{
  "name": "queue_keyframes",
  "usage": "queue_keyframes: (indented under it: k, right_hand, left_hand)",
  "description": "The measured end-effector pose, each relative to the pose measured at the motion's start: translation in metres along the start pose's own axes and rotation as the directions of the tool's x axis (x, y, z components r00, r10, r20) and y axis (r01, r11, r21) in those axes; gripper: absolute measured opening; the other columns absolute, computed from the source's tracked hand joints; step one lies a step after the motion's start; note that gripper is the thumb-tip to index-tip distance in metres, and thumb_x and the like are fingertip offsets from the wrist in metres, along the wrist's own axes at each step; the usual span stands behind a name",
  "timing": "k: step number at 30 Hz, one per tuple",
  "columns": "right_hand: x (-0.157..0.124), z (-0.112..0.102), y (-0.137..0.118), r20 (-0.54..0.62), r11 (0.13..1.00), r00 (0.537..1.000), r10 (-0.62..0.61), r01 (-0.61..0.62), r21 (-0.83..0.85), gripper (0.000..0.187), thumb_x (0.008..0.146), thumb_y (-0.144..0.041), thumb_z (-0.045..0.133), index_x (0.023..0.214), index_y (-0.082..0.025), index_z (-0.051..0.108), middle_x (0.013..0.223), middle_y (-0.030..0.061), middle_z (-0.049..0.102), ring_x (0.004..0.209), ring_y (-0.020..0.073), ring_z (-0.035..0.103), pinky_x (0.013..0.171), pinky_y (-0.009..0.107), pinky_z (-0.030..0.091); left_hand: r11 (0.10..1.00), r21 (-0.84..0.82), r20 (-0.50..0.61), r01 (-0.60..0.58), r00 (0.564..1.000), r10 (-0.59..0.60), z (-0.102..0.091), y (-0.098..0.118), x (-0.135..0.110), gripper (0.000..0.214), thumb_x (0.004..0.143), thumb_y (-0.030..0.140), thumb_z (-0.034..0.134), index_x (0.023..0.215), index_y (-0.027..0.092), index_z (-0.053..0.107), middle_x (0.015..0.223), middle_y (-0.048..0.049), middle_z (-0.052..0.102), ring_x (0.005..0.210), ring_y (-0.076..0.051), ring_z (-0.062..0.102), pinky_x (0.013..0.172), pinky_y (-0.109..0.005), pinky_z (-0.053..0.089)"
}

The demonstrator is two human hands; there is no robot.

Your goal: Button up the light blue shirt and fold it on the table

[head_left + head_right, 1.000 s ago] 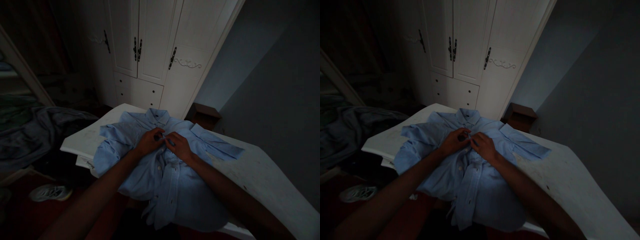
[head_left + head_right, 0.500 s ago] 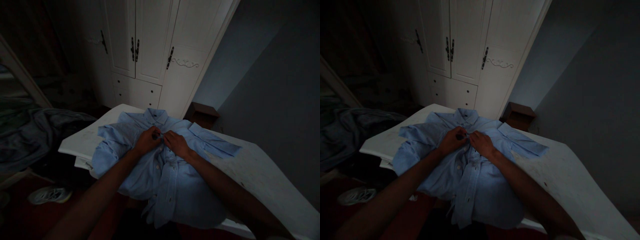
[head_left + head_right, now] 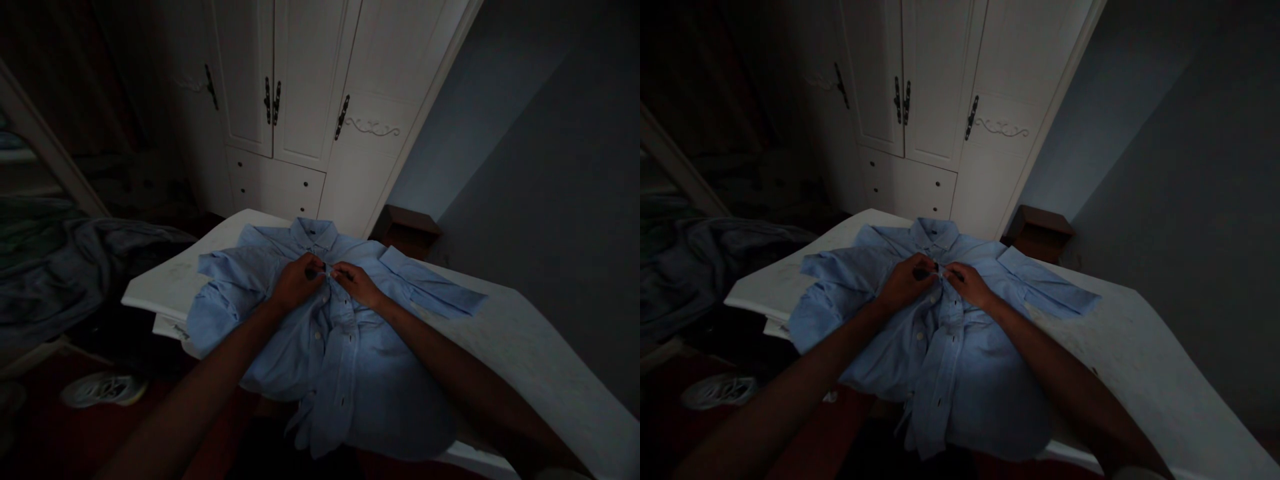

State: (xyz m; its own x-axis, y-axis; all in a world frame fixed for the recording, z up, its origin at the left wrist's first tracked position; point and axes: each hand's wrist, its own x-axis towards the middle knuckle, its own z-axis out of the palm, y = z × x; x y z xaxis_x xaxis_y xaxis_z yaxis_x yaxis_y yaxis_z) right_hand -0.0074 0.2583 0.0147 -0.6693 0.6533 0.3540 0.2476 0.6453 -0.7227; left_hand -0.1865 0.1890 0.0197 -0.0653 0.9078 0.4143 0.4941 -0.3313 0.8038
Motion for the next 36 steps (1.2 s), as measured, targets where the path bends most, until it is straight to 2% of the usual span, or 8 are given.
queue_keyframes:
  k: [9,16,18,21,23,25,29,36]
  right_hand:
    - [-0.001,0.003,0.005,-0.052,0.994,0.997,0.058,-0.053,0.094,0.029,0.085,-0.045,0.057,0.082,-0.018,0.066,0.072,0.0002,0.062,0.067,0.0139,0.056,0.063,0.026,0.043]
    - [0.0,0.005,0.009,-0.093,0.989,0.994,0.057,-0.044,0.143,0.026,0.082,-0.044,0.065,0.09,-0.019,0.071,0.082,0.0026,0.069,0.075,0.0164,0.063,0.071,0.029,0.05]
    - [-0.001,0.005,0.007,-0.127,0.996,0.992,-0.008,0.02,0.091,0.026,0.084,-0.039,0.065,0.102,-0.021,0.069,0.085,0.0025,0.068,0.076,0.016,0.063,0.073,0.029,0.051]
    - [-0.003,0.006,0.006,-0.135,0.978,0.969,-0.208,0.205,-0.038,0.03,0.091,-0.034,0.059,0.12,-0.027,0.064,0.096,0.0039,0.066,0.085,0.0167,0.062,0.08,0.033,0.053]
    - [-0.005,0.007,0.007,-0.097,0.946,0.944,-0.316,0.304,-0.114,0.027,0.095,-0.03,0.052,0.118,-0.03,0.066,0.108,0.0053,0.062,0.086,0.0152,0.061,0.081,0.033,0.053]
    - [-0.006,0.007,0.009,-0.057,0.929,0.934,-0.352,0.341,-0.146,0.027,0.097,-0.027,0.047,0.113,-0.03,0.069,0.116,0.0057,0.057,0.08,0.0126,0.061,0.077,0.031,0.054]
    - [-0.006,0.007,0.011,-0.043,0.937,0.944,-0.327,0.318,-0.143,0.027,0.097,-0.026,0.048,0.11,-0.03,0.071,0.117,0.0056,0.058,0.085,0.0134,0.063,0.081,0.033,0.055]
    - [-0.003,0.003,0.008,-0.16,0.978,0.966,-0.202,0.189,-0.088,0.016,0.09,-0.032,0.061,0.093,-0.026,0.076,0.112,0.0071,0.063,0.1,0.019,0.062,0.089,0.037,0.053]
  left_hand:
    - [1.0,-0.022,0.029,0.019,0.999,-0.018,0.0,0.0,-0.003,0.015,0.073,0.018,0.064,0.088,0.021,0.063,0.09,-0.0018,0.074,0.086,-0.018,0.07,0.079,-0.03,0.055]
    - [0.995,0.102,0.021,0.007,1.0,-0.01,0.004,0.0,-0.006,0.027,0.073,0.032,0.071,0.096,0.022,0.061,0.089,-0.0023,0.072,0.084,-0.019,0.069,0.074,-0.03,0.053]
    - [0.991,0.137,0.016,0.01,1.0,-0.013,0.005,-0.001,-0.005,0.025,0.076,0.034,0.069,0.096,0.022,0.06,0.086,-0.002,0.071,0.081,-0.019,0.068,0.072,-0.029,0.052]
    - [0.99,0.14,0.026,0.001,1.0,-0.004,0.005,0.0,-0.005,0.024,0.076,0.031,0.067,0.097,0.022,0.058,0.086,-0.0014,0.07,0.08,-0.018,0.067,0.072,-0.028,0.051]
    - [0.994,0.113,0.025,0.0,1.0,-0.003,0.005,-0.001,-0.005,0.023,0.074,0.026,0.066,0.095,0.022,0.057,0.087,-0.0006,0.07,0.08,-0.017,0.067,0.071,-0.028,0.051]
    - [0.997,0.08,0.023,-0.002,1.0,0.0,0.005,-0.001,-0.006,0.023,0.074,0.024,0.065,0.094,0.022,0.056,0.087,-0.0003,0.07,0.08,-0.017,0.067,0.07,-0.027,0.051]
    - [0.999,0.039,0.034,0.007,0.999,-0.008,0.006,-0.003,-0.006,0.024,0.072,0.024,0.066,0.093,0.022,0.055,0.086,-0.0002,0.069,0.078,-0.017,0.067,0.07,-0.028,0.051]
    - [0.992,0.121,0.054,-0.033,0.998,0.027,0.004,0.002,-0.006,0.021,0.07,0.016,0.062,0.089,0.023,0.054,0.086,0.0005,0.067,0.078,-0.017,0.064,0.072,-0.029,0.048]
